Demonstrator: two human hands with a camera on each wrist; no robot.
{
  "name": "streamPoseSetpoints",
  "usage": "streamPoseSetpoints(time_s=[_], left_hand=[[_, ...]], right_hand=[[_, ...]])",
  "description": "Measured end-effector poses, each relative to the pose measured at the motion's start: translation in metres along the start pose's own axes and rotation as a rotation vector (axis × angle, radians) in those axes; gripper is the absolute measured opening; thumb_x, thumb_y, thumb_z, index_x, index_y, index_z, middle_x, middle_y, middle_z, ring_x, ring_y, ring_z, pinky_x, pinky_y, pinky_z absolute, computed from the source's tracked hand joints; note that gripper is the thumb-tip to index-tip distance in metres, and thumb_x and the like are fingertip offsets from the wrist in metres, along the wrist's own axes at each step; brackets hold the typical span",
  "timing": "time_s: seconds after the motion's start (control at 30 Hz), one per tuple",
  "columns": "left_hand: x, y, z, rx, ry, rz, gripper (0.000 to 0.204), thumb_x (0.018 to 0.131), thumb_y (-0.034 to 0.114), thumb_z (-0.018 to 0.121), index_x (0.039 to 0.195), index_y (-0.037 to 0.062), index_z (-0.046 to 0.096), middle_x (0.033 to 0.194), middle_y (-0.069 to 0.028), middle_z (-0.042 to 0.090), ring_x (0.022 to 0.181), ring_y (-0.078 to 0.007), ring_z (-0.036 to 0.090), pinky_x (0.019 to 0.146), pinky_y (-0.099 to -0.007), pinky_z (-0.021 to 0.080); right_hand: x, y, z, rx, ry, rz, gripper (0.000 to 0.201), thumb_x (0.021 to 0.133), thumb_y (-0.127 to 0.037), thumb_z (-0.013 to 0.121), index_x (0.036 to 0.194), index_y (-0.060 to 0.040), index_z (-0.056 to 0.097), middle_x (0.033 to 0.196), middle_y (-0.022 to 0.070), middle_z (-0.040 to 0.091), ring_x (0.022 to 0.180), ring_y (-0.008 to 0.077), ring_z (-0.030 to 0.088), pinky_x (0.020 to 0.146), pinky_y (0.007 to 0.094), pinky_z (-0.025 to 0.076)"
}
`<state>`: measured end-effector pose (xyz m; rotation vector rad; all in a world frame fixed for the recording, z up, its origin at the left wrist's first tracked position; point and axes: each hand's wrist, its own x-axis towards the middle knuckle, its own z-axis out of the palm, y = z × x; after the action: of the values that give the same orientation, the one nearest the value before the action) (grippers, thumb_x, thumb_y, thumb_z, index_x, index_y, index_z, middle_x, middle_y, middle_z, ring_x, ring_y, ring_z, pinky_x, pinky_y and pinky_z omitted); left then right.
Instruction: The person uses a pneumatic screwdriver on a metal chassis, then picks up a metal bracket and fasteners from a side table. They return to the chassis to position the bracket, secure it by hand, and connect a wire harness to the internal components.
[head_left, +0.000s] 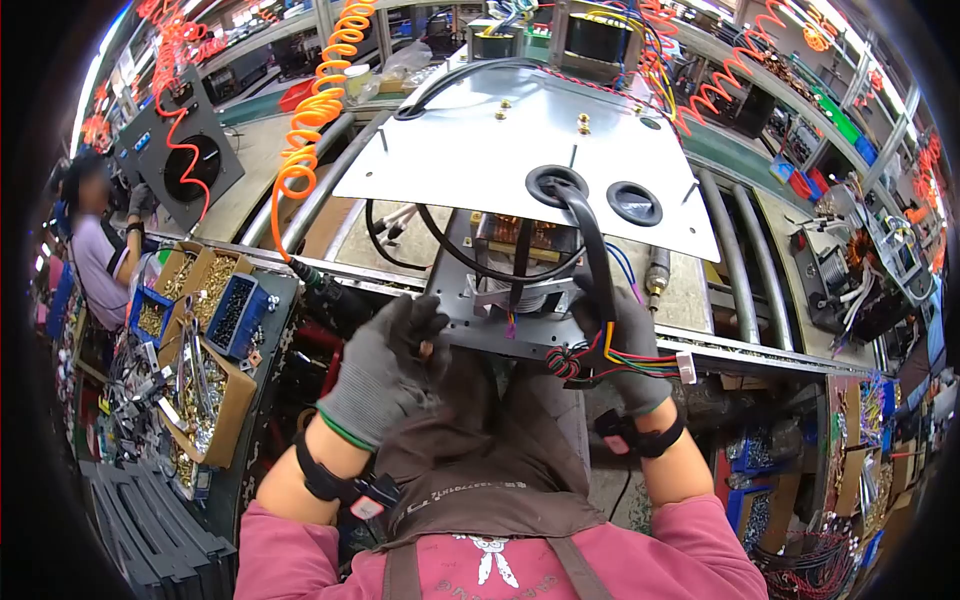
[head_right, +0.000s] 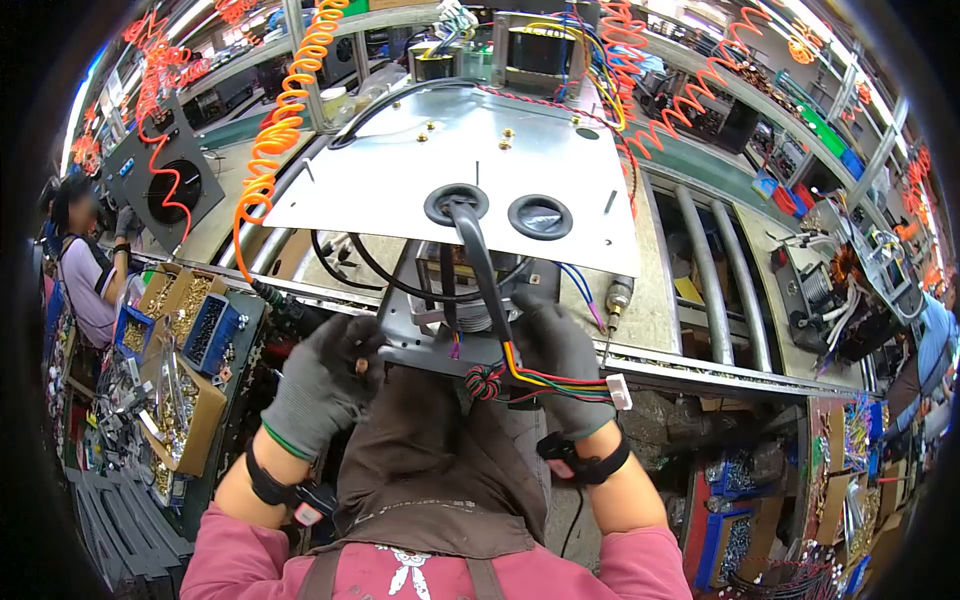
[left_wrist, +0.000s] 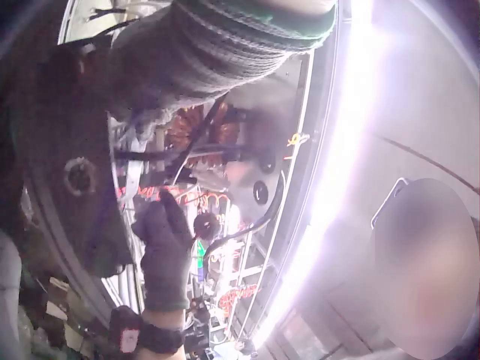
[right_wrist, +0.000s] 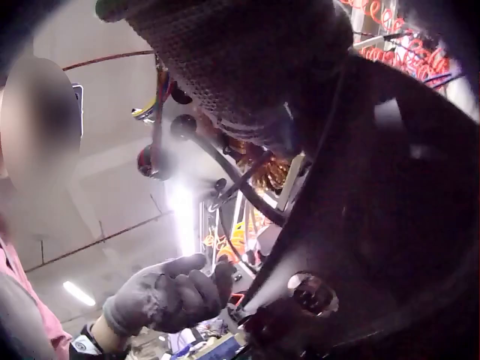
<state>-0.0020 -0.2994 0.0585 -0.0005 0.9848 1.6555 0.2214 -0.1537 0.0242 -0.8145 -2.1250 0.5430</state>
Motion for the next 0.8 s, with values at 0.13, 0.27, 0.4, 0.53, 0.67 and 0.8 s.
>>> streamPoseSetpoints(time_s=[0.13,0.27,0.4,0.53,0.67,0.8], left_hand=[[0.014,0.013,-0.031,0.245,-0.328,0.253,0.019,0.095,0.003,0.044,0.108,-0.0007,0.058,0.123,-0.0183,0.056,0.116,-0.0278,0.054,0.097,-0.0391,0.049],[0.018,0.021,-0.016,0.123,-0.356,0.103,0.028,0.091,-0.007,0.048,0.117,-0.0056,0.056,0.127,-0.0185,0.055,0.115,-0.0274,0.057,0.099,-0.0388,0.050],[0.026,0.023,-0.009,0.383,-0.268,0.161,0.033,0.090,-0.001,0.057,0.123,-0.0013,0.057,0.118,-0.0136,0.062,0.102,-0.0206,0.064,0.091,-0.0302,0.053],[0.043,0.031,-0.010,0.630,-0.318,0.323,0.028,0.087,0.002,0.065,0.115,0.0005,0.063,0.105,-0.0090,0.068,0.090,-0.0132,0.064,0.080,-0.0262,0.052],[0.055,0.029,-0.005,0.696,-0.365,0.383,0.026,0.084,0.001,0.068,0.110,0.0016,0.064,0.101,-0.0073,0.068,0.083,-0.0094,0.061,0.073,-0.0248,0.051],[0.060,0.025,-0.001,0.890,-0.326,0.420,0.022,0.083,0.001,0.067,0.105,0.0010,0.065,0.094,-0.0064,0.068,0.081,-0.0092,0.061,0.071,-0.0251,0.051]], right_hand=[[0.014,0.011,-0.003,-0.001,-0.133,0.158,0.039,0.081,-0.008,0.065,0.119,-0.0037,0.060,0.088,0.0176,0.066,0.079,0.0339,0.066,0.069,0.0404,0.051],[0.022,0.014,0.003,-0.158,-0.137,0.125,0.034,0.082,-0.013,0.065,0.115,-0.0082,0.062,0.087,0.0167,0.068,0.080,0.0342,0.066,0.069,0.0411,0.051],[0.028,0.012,-0.001,-0.170,-0.158,0.164,0.022,0.081,-0.015,0.067,0.101,-0.0058,0.068,0.081,0.0164,0.067,0.075,0.0317,0.067,0.066,0.0377,0.050],[0.027,0.008,-0.008,-0.144,-0.172,0.101,0.015,0.079,-0.013,0.065,0.089,-0.0025,0.068,0.072,0.0182,0.064,0.068,0.0350,0.064,0.061,0.0398,0.048],[0.025,0.011,-0.006,-0.080,-0.190,0.102,0.015,0.074,-0.013,0.066,0.083,-0.0013,0.065,0.069,0.0185,0.062,0.063,0.0372,0.062,0.056,0.0400,0.047],[0.027,0.007,-0.008,-0.082,-0.227,0.114,0.016,0.072,-0.013,0.068,0.082,-0.0019,0.065,0.066,0.0179,0.060,0.062,0.0379,0.061,0.055,0.0396,0.047]])
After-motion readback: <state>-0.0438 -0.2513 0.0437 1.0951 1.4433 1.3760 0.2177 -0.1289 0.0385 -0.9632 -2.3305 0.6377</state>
